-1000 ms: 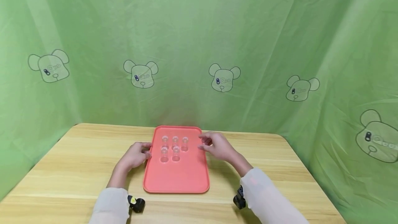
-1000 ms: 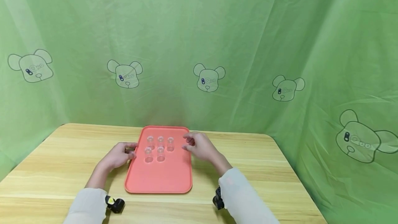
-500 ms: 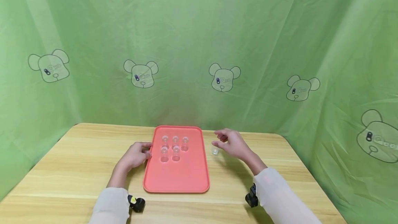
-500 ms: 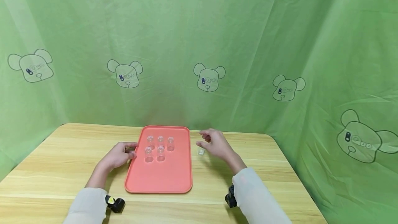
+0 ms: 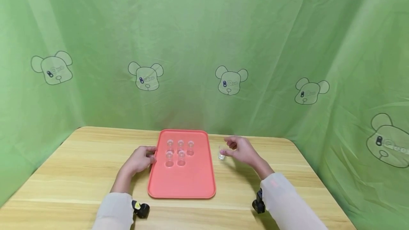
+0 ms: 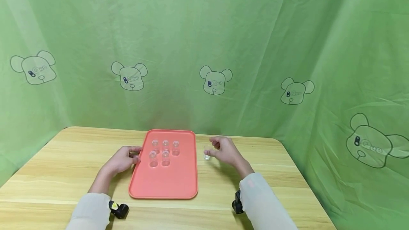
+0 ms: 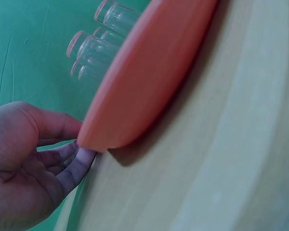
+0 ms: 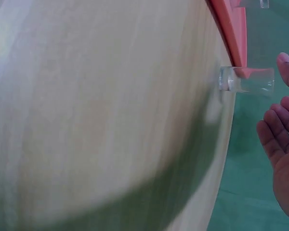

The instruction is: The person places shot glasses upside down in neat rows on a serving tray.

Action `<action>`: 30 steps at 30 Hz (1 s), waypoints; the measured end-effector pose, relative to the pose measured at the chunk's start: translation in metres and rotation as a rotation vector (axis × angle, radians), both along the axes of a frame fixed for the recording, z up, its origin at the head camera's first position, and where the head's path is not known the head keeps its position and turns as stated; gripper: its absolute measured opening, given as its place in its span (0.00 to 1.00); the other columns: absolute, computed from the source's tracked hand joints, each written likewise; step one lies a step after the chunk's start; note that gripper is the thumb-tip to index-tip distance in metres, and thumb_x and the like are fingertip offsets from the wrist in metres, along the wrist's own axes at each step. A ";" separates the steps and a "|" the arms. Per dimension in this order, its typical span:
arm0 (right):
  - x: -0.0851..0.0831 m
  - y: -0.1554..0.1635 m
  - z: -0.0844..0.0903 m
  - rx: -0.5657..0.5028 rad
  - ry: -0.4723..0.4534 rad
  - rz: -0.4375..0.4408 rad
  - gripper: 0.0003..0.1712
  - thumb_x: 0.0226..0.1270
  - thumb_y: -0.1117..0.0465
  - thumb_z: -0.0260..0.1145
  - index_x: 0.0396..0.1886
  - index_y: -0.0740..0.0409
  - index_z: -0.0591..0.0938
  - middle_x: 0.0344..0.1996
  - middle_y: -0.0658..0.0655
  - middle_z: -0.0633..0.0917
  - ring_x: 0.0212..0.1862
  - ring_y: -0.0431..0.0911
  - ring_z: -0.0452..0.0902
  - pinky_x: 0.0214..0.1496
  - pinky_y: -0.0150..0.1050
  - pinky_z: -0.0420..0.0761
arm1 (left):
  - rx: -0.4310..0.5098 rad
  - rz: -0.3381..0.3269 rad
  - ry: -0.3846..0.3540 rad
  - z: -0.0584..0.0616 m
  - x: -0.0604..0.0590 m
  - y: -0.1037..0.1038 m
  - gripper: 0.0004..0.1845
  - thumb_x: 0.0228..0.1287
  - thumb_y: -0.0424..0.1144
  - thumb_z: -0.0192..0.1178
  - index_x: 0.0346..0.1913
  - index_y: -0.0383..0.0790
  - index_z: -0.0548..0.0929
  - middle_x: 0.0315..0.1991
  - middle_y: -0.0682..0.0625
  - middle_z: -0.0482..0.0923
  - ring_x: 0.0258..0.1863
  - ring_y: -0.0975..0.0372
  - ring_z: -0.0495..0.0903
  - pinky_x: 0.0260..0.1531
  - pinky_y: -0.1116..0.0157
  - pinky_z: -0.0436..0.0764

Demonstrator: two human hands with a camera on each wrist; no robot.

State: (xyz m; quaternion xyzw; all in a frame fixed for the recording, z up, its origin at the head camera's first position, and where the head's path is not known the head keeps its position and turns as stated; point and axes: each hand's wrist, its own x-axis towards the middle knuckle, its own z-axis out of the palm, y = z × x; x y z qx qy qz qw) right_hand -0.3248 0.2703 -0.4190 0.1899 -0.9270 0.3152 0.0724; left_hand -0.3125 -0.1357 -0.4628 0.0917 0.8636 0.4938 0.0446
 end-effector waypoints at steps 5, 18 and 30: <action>-0.003 0.001 -0.009 -0.017 -0.033 -0.001 0.34 0.60 0.55 0.79 0.58 0.73 0.81 0.42 0.64 0.86 0.44 0.50 0.81 0.51 0.47 0.83 | -0.004 0.002 -0.002 -0.001 -0.001 0.000 0.26 0.65 0.24 0.59 0.66 0.23 0.75 0.56 0.34 0.82 0.44 0.55 0.82 0.35 0.63 0.80; -0.007 -0.004 -0.032 -0.087 -0.149 -0.083 0.29 0.55 0.63 0.81 0.53 0.73 0.82 0.31 0.54 0.83 0.35 0.44 0.76 0.36 0.33 0.78 | 0.000 0.013 -0.019 0.000 -0.001 0.000 0.26 0.65 0.24 0.59 0.67 0.25 0.75 0.58 0.35 0.81 0.48 0.53 0.82 0.39 0.64 0.81; -0.011 -0.008 -0.042 -0.127 -0.180 -0.094 0.18 0.54 0.63 0.81 0.42 0.67 0.85 0.25 0.53 0.80 0.30 0.43 0.72 0.33 0.33 0.74 | 0.006 0.002 -0.019 0.000 -0.002 -0.001 0.25 0.66 0.23 0.59 0.67 0.24 0.75 0.57 0.34 0.81 0.47 0.54 0.82 0.38 0.63 0.82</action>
